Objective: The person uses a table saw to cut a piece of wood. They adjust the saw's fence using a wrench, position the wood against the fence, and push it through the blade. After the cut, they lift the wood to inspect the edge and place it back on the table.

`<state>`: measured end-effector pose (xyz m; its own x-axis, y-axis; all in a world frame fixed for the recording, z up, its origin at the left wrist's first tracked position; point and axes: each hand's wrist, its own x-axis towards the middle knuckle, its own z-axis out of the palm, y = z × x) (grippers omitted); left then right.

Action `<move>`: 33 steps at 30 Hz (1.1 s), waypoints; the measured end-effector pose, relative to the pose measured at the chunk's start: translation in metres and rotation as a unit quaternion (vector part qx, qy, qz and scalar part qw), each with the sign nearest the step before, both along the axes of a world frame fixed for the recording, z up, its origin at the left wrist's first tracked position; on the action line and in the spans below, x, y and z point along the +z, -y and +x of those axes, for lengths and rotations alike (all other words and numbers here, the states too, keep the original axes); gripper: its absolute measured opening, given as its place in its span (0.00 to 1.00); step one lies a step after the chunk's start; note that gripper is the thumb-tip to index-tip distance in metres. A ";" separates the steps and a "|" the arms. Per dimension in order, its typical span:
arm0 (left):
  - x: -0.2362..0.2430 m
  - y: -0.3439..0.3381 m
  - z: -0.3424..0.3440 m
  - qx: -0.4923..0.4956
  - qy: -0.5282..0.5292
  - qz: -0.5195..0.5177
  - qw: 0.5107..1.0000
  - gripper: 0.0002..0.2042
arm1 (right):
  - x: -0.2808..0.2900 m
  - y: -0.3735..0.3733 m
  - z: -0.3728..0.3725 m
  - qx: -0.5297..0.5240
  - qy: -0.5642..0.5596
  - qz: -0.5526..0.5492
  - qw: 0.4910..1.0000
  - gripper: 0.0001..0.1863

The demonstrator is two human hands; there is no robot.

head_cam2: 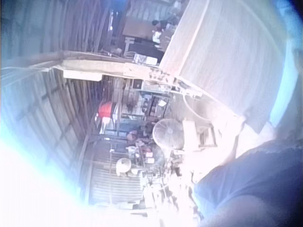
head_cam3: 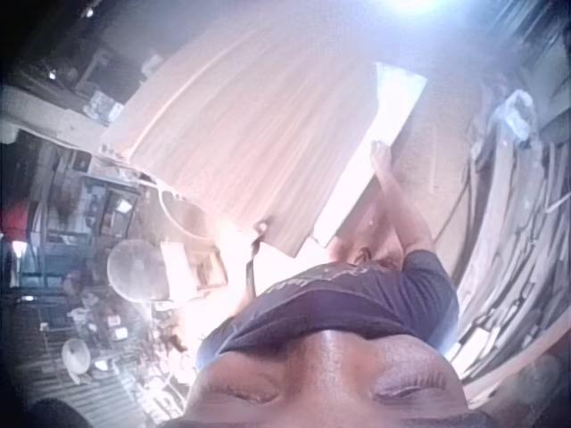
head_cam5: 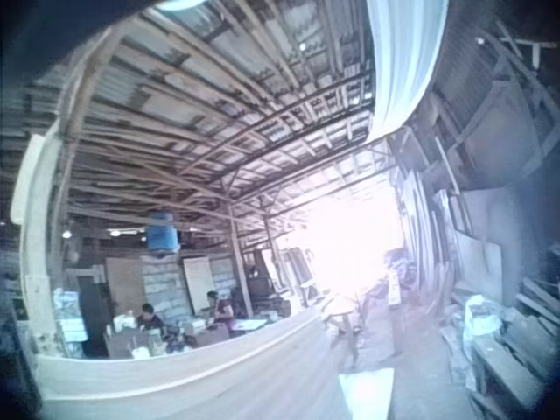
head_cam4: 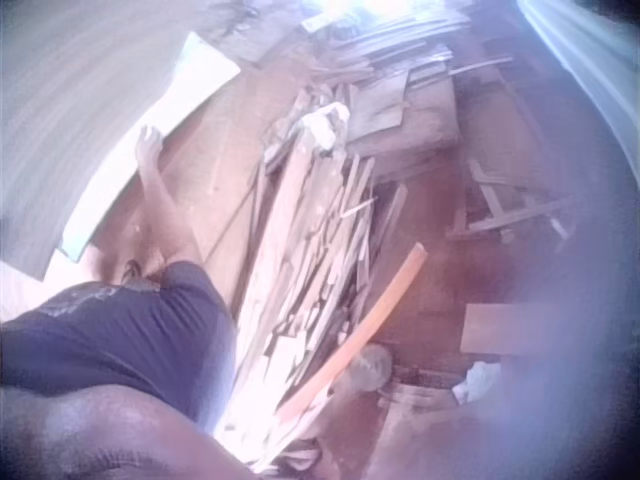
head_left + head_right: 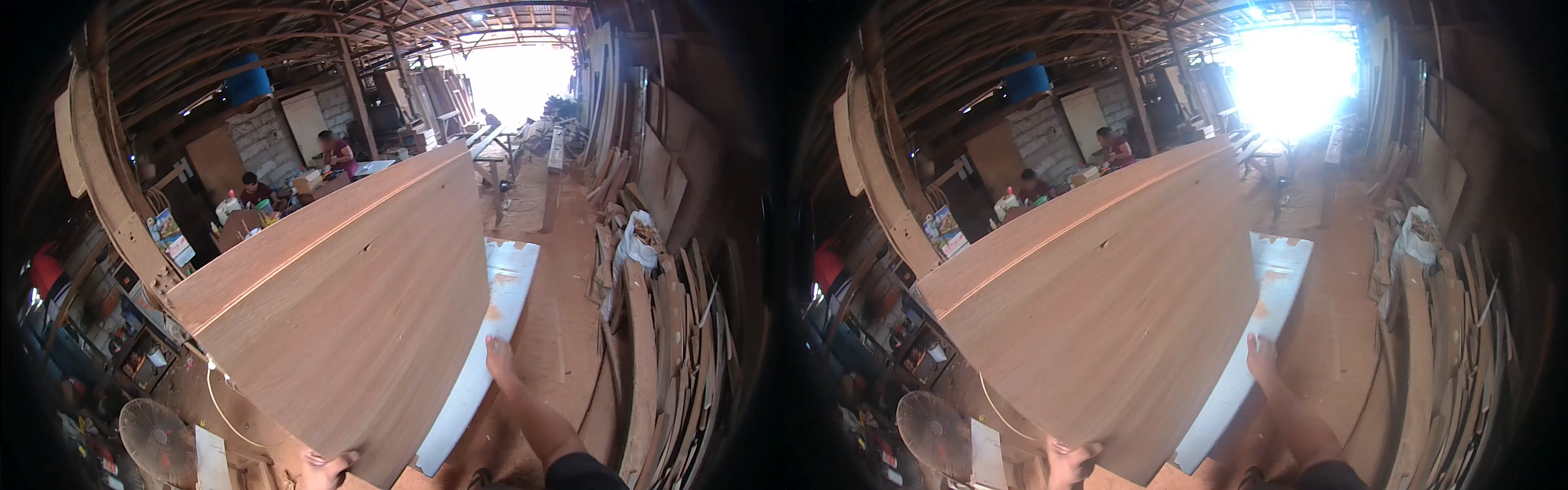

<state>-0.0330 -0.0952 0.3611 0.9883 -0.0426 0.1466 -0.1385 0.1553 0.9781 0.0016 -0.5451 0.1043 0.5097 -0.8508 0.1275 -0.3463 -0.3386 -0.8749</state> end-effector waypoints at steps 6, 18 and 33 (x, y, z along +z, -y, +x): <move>0.014 -0.065 -0.013 0.145 -0.018 0.027 0.989 0.11 | 0.058 0.159 0.109 0.087 0.161 0.056 0.982 0.53; -0.022 -0.149 0.033 0.235 0.015 0.135 0.962 0.18 | 0.123 0.179 0.039 0.117 0.287 0.251 0.917 0.56; -0.041 -0.026 0.166 0.130 0.233 -0.063 0.962 0.47 | 0.141 0.120 -0.245 -0.142 0.466 0.045 0.872 0.48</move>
